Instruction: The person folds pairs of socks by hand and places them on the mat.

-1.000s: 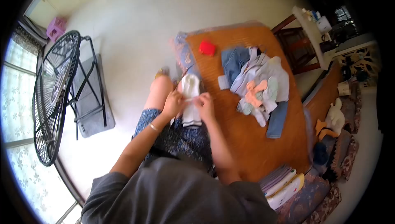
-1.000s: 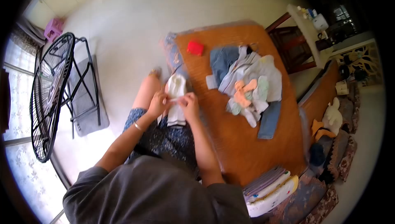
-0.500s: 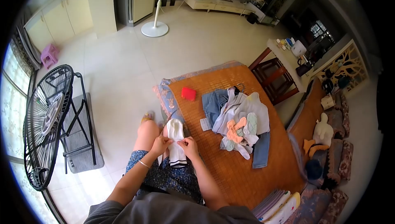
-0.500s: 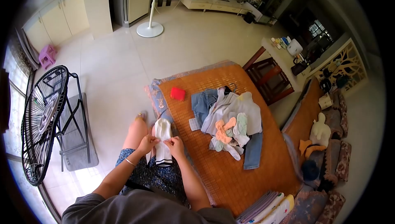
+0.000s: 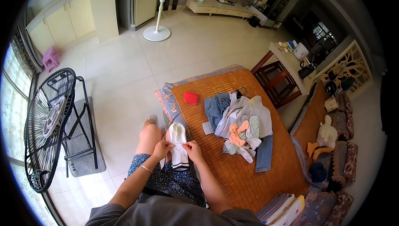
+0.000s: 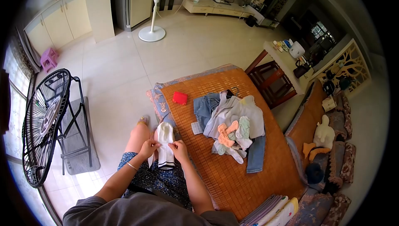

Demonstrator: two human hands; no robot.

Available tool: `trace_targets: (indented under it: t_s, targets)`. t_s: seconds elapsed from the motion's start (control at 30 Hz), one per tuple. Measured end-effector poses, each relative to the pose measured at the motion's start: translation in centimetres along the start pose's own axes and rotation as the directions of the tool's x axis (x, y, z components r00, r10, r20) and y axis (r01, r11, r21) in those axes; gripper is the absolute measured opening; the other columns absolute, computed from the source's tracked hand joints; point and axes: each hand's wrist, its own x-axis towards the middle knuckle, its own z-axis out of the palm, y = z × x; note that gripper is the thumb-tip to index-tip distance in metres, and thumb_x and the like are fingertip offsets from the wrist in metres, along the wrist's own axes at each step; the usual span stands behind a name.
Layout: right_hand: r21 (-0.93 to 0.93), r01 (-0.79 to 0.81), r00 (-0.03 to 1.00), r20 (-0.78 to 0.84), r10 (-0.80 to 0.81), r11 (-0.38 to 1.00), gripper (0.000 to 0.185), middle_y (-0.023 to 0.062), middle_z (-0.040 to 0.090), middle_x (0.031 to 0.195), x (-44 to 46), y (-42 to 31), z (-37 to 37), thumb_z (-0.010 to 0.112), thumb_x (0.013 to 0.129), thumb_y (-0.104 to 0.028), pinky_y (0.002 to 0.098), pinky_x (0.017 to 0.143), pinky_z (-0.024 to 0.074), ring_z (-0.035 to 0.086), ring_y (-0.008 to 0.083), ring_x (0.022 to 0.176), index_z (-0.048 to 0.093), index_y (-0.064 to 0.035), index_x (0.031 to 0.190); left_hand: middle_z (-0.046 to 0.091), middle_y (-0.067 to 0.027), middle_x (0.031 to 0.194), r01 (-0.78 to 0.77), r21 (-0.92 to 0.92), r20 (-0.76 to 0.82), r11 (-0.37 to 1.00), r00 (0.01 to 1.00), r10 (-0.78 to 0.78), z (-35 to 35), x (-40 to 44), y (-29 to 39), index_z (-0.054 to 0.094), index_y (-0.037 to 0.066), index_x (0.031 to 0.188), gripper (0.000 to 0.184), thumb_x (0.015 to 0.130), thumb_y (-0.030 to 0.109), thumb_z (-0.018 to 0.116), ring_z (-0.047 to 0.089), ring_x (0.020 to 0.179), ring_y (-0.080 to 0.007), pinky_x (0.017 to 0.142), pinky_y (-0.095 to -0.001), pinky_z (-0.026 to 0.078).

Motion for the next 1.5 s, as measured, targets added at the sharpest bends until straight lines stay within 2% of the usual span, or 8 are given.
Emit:
trace_targets:
  t_s: [0.13, 0.2, 0.63, 0.7, 0.8, 0.97, 1.13, 1.5]
  targets:
    - [0.02, -0.018, 0.998, -0.052, 0.019, 1.0, 0.028, 0.0132, 0.056, 0.073, -0.2, 0.0, 0.5, 0.072, 0.081, -0.024, 0.035, 0.061, 0.0436, 0.056, 0.0264, 0.068, 0.064, 0.0027, 0.076, 0.061, -0.0104, 0.061, -0.01, 0.004, -0.03, 1.0, 0.999, 0.01, 0.1, -0.4, 0.8, 0.071, 0.001, 0.083, 0.024, 0.082, 0.025, 0.071, 0.054, 0.054, -0.014, 0.054, -0.0317, 0.044]
    - [0.042, -0.018, 0.998, -0.052, 0.021, 0.999, 0.028, 0.0132, 0.056, 0.073, -0.3, -0.3, 0.4, 0.072, 0.081, -0.024, 0.035, 0.061, 0.0437, 0.056, 0.0263, 0.068, 0.065, 0.0026, 0.076, 0.061, -0.0123, 0.062, -0.206, 0.094, -0.116, 0.974, 0.969, 0.216, 0.3, -0.4, 1.4, 0.072, 0.002, 0.084, 0.023, 0.082, 0.025, 0.07, 0.056, 0.056, -0.0173, 0.053, -0.0317, 0.045]
    - [0.002, -0.053, 0.992, -0.113, 0.053, 0.999, 0.029, 0.0108, 0.055, 0.073, -0.6, 0.4, 1.2, 0.07, 0.084, -0.025, 0.0312, 0.061, 0.0432, 0.055, 0.0206, 0.067, 0.064, 0.0027, 0.077, 0.062, -0.0129, 0.072, -0.117, 0.304, -0.121, 0.945, 0.98, 0.16, 1.1, -0.2, 2.1, 0.071, 0.004, 0.074, 0.029, 0.08, 0.032, 0.069, 0.057, 0.075, -0.0295, 0.073, -0.0394, 0.045]
    - [0.038, -0.045, 0.99, -0.133, 0.05, 0.998, 0.028, 0.01, 0.055, 0.073, -0.6, 0.3, 1.1, 0.07, 0.083, -0.025, 0.0305, 0.06, 0.0431, 0.054, 0.0196, 0.066, 0.065, 0.0025, 0.078, 0.062, -0.0104, 0.072, -0.236, 0.384, -0.226, 0.893, 0.914, 0.338, 1.0, -0.7, 2.8, 0.071, 0.005, 0.075, 0.024, 0.078, 0.029, 0.071, 0.056, 0.078, -0.0288, 0.077, -0.0379, 0.044]
    - [0.082, 0.006, 0.984, -0.177, 0.008, 0.997, 0.026, 0.0084, 0.056, 0.074, -0.7, -0.1, 1.0, 0.071, 0.083, -0.023, 0.0292, 0.059, 0.0429, 0.054, 0.0176, 0.065, 0.066, 0.0018, 0.079, 0.063, -0.0093, 0.073, -0.357, 0.297, -0.161, 0.886, 0.896, 0.415, 0.4, -1.0, 4.0, 0.071, 0.006, 0.078, 0.018, 0.077, 0.024, 0.073, 0.056, 0.078, -0.0285, 0.075, -0.0377, 0.045]
    - [0.074, 0.149, 0.976, -0.173, -0.134, 0.986, 0.019, 0.0064, 0.057, 0.074, -0.7, -1.4, -0.2, 0.07, 0.083, -0.019, 0.0281, 0.059, 0.0422, 0.052, 0.016, 0.065, 0.066, -0.0005, 0.081, 0.062, -0.0086, 0.072, -0.303, 0.197, -0.137, 0.932, 0.933, 0.332, 0.3, -1.2, 4.0, 0.069, 0.006, 0.081, 0.015, 0.076, 0.02, 0.073, 0.057, 0.077, -0.027, 0.069, -0.0371, 0.047]
    - [0.124, 0.0, 0.997, -0.074, 0.009, 0.992, 0.013, 0.0058, 0.057, 0.069, -1.0, -2.3, -0.6, 0.068, 0.084, -0.016, 0.0284, 0.06, 0.0415, 0.051, 0.016, 0.065, 0.066, -0.0041, 0.085, 0.062, -0.0093, 0.071, -0.229, 0.182, -0.105, 0.956, 0.962, 0.251, 0.1, -1.2, 3.9, 0.068, 0.006, 0.083, 0.016, 0.078, 0.021, 0.071, 0.057, 0.072, -0.0264, 0.066, -0.037, 0.047]
    - [0.082, -0.016, 0.996, -0.087, 0.023, 0.997, 0.015, 0.0101, 0.065, 0.069, -0.3, -1.6, 0.4, 0.067, 0.085, -0.016, 0.0303, 0.058, 0.0459, 0.06, 0.0177, 0.062, 0.065, -0.0016, 0.085, 0.065, -0.0138, 0.071, -0.109, 0.106, -0.112, 0.988, 0.986, 0.12, 1.0, -0.3, 2.7, 0.067, 0.002, 0.083, 0.021, 0.081, 0.023, 0.069, 0.062, 0.062, -0.0257, 0.06, -0.0355, 0.049]
